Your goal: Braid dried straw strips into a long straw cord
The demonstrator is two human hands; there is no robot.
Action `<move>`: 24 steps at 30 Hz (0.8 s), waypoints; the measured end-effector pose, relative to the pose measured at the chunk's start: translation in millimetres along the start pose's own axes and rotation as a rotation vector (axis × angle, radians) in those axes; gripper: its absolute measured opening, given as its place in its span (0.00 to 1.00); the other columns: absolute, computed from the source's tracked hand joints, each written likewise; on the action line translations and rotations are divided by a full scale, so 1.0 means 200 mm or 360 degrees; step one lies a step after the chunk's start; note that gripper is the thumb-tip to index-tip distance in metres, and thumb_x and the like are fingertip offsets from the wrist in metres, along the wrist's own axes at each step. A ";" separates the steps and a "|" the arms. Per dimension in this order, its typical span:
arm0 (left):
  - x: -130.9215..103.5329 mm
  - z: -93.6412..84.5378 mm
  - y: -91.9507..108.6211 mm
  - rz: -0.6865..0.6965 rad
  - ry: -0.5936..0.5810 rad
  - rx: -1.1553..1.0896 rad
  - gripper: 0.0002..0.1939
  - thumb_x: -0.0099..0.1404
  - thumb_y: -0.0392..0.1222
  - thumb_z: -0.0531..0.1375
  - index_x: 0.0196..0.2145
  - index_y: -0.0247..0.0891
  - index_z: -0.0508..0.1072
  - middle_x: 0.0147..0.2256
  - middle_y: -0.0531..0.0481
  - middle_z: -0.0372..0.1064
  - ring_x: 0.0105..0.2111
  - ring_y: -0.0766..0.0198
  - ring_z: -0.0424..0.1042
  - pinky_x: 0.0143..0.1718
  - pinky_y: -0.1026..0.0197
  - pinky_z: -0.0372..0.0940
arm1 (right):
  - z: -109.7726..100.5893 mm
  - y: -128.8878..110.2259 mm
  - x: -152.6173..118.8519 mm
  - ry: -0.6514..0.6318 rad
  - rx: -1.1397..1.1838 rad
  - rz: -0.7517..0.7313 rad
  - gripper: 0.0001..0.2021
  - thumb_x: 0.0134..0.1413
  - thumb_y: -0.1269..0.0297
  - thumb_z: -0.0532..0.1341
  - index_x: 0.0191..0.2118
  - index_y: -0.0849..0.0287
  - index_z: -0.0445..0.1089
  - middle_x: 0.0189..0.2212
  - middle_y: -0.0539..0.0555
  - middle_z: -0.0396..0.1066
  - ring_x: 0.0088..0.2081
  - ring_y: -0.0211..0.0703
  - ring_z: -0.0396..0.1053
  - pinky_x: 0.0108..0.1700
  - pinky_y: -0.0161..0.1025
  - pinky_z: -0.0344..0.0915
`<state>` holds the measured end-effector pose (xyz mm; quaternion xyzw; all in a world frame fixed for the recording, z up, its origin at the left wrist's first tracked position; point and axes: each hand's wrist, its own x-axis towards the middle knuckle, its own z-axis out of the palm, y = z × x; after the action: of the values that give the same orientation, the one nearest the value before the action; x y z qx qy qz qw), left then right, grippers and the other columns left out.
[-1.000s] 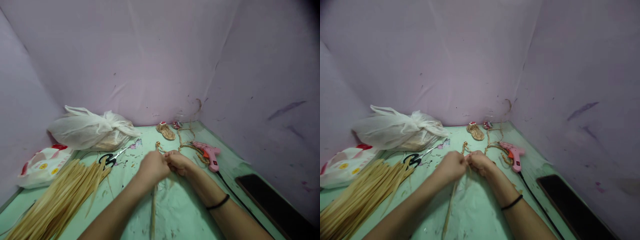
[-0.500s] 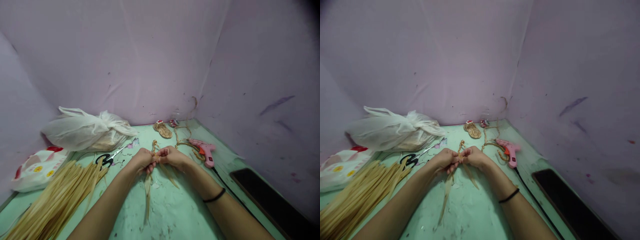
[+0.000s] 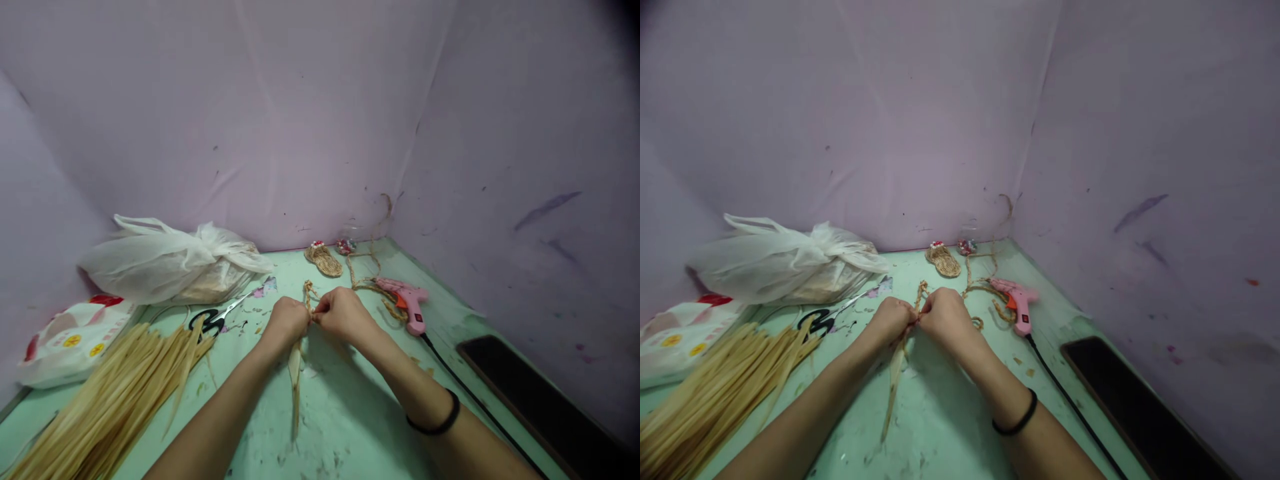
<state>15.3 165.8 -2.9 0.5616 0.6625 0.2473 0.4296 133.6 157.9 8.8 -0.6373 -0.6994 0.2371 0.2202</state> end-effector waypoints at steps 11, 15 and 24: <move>0.01 -0.05 -0.03 -0.0174 -0.0369 -0.0437 0.08 0.41 0.34 0.49 0.09 0.37 0.53 0.06 0.58 0.43 0.08 0.76 0.42 0.12 0.68 0.36 | 0.04 -0.20 -0.15 -0.0135 -0.0308 -0.0218 0.05 0.39 0.75 0.58 0.25 0.64 0.71 0.24 0.62 0.69 0.32 0.48 0.67 0.32 0.37 0.56; 0.02 -0.07 -0.04 -0.0037 -0.0487 -0.0425 0.06 0.39 0.33 0.51 0.12 0.35 0.55 0.08 0.60 0.45 0.09 0.78 0.41 0.13 0.69 0.35 | -0.06 -0.17 -0.15 -0.0254 -0.0249 -0.0198 0.02 0.37 0.70 0.61 0.20 0.61 0.69 0.17 0.55 0.65 0.26 0.43 0.64 0.27 0.34 0.54; 0.04 -0.09 -0.07 0.0058 -0.0741 -0.0314 0.05 0.43 0.39 0.53 0.16 0.36 0.58 0.10 0.60 0.48 0.08 0.77 0.42 0.11 0.69 0.34 | -0.02 0.00 0.02 -0.0490 0.0892 0.0384 0.06 0.42 0.70 0.53 0.19 0.62 0.62 0.13 0.48 0.58 0.16 0.32 0.55 0.19 0.30 0.51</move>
<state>-7.0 172.1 -7.4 0.5708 0.5082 0.1825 0.6186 135.5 162.8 13.2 -0.5869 -0.5516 0.5379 0.2490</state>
